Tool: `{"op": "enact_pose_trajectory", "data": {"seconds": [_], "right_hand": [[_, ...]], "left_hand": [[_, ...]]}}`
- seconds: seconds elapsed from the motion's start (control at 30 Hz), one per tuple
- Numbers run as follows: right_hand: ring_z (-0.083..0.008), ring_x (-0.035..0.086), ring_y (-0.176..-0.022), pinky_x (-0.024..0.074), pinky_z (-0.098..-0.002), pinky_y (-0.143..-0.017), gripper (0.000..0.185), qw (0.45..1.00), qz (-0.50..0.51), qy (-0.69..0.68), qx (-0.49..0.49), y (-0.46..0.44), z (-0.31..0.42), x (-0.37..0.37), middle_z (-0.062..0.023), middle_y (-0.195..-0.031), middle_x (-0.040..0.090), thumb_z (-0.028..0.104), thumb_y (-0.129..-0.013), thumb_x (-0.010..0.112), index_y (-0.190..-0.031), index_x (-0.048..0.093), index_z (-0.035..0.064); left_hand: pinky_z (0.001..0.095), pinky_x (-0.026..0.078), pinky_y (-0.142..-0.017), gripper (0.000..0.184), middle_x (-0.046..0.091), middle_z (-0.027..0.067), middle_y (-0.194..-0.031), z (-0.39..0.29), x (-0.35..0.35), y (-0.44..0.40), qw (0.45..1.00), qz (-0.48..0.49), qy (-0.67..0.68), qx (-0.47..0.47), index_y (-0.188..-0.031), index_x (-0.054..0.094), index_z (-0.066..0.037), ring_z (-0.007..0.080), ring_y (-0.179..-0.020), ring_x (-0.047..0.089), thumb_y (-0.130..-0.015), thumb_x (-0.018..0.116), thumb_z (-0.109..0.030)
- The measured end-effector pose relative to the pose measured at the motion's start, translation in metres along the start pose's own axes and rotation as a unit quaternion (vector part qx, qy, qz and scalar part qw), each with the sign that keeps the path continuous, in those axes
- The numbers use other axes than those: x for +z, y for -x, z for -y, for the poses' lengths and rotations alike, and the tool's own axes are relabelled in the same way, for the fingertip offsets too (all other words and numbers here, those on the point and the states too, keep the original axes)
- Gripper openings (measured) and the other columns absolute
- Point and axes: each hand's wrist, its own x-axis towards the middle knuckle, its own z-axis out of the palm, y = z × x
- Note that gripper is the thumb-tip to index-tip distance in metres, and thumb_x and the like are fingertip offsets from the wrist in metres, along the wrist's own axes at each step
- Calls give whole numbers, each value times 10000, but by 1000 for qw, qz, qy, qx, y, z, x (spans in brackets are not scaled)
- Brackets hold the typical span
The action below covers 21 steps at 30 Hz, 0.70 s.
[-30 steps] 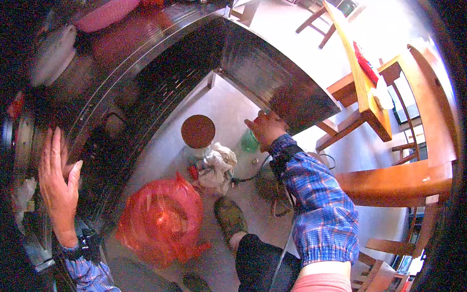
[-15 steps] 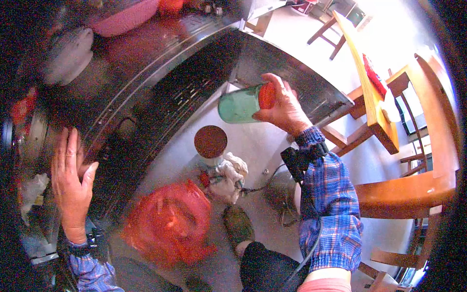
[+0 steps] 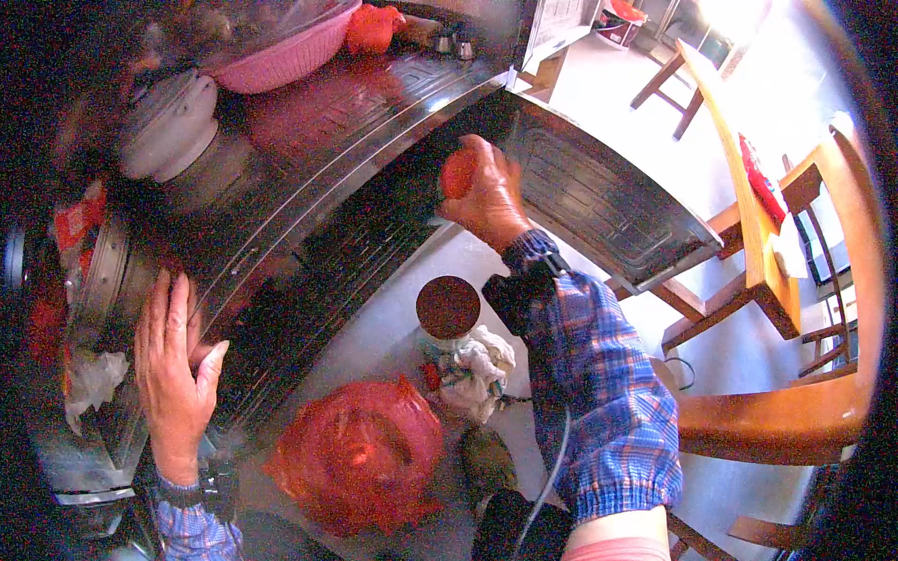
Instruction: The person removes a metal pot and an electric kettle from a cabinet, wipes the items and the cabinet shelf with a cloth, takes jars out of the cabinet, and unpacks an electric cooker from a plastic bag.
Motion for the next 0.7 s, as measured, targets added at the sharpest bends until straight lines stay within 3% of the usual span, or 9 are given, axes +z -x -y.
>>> {"op": "enact_pose_trajectory", "data": {"seconds": [0.17,0.23,0.4,0.5,0.53,0.6,0.63,0.67,0.7], "right_hand": [[-415,443,-1194,383,-476,-1034,837,998,10,54,-34,-30,1,25,-155,-1262,538,245,-591,812,-1331,447,107],[-397,497,-1105,428,-475,-990,798,989,-39,131,-58,-43,2,40,-177,-1218,565,308,-560,841,-1246,523,53],[-388,527,-1080,463,-465,-951,682,965,-159,114,-174,-86,-29,105,-112,-1217,607,417,-597,825,-1179,643,112],[-401,510,-1198,421,-448,-1013,650,956,-103,210,-179,-109,-44,140,-115,-1300,601,509,-687,759,-1217,653,148],[-397,489,-1239,379,-471,-1061,655,949,-50,232,-206,-114,-54,144,-151,-1304,592,538,-712,742,-1213,653,127],[-393,488,-1244,357,-489,-1076,703,950,-44,177,-253,-114,-82,147,-174,-1296,590,561,-706,741,-1231,635,106],[-390,487,-1248,336,-507,-1092,751,944,-38,125,-304,-112,-86,135,-198,-1289,588,584,-700,741,-1248,617,85],[-391,448,-1290,302,-507,-1123,929,959,61,147,-234,-89,-52,79,-222,-1287,580,595,-669,775,-1361,485,46],[-391,448,-1290,302,-507,-1123,929,960,62,146,-232,-77,-49,69,-222,-1287,580,595,-669,775,-1361,485,46]], "left_hand": [[475,320,-1107,799,367,185,-1514,-2,1,-1,1000,2,22,-4,-1490,374,-119,389,-1347,395,-780,724,-226],[474,321,-1106,793,378,182,-1507,-1,3,-1,1000,-2,13,4,-1485,385,-110,390,-1342,401,-776,722,-227],[482,315,-1113,794,372,181,-1513,-2,2,-4,1000,17,-4,2,-1485,382,-92,392,-1352,391,-774,701,-250],[487,306,-1120,784,373,181,-1513,-5,0,-5,999,33,-1,-7,-1485,378,-86,396,-1358,384,-783,682,-255],[488,304,-1120,784,375,185,-1511,-5,0,-5,999,34,-3,-8,-1485,376,-78,398,-1359,383,-783,680,-251],[489,301,-1121,785,377,189,-1508,-4,0,-5,999,39,-9,-6,-1485,373,-71,400,-1360,382,-783,677,-247],[490,298,-1122,785,380,196,-1504,-4,0,-5,999,40,-8,-4,-1483,374,-61,404,-1360,382,-781,675,-244],[491,295,-1122,786,382,204,-1500,-4,-2,-5,999,42,-7,-2,-1481,374,-51,408,-1360,382,-779,673,-240],[491,295,-1122,786,382,204,-1500,-4,-1,-4,999,44,-8,-1,-1481,374,-51,408,-1360,382,-779,673,-240]]}}
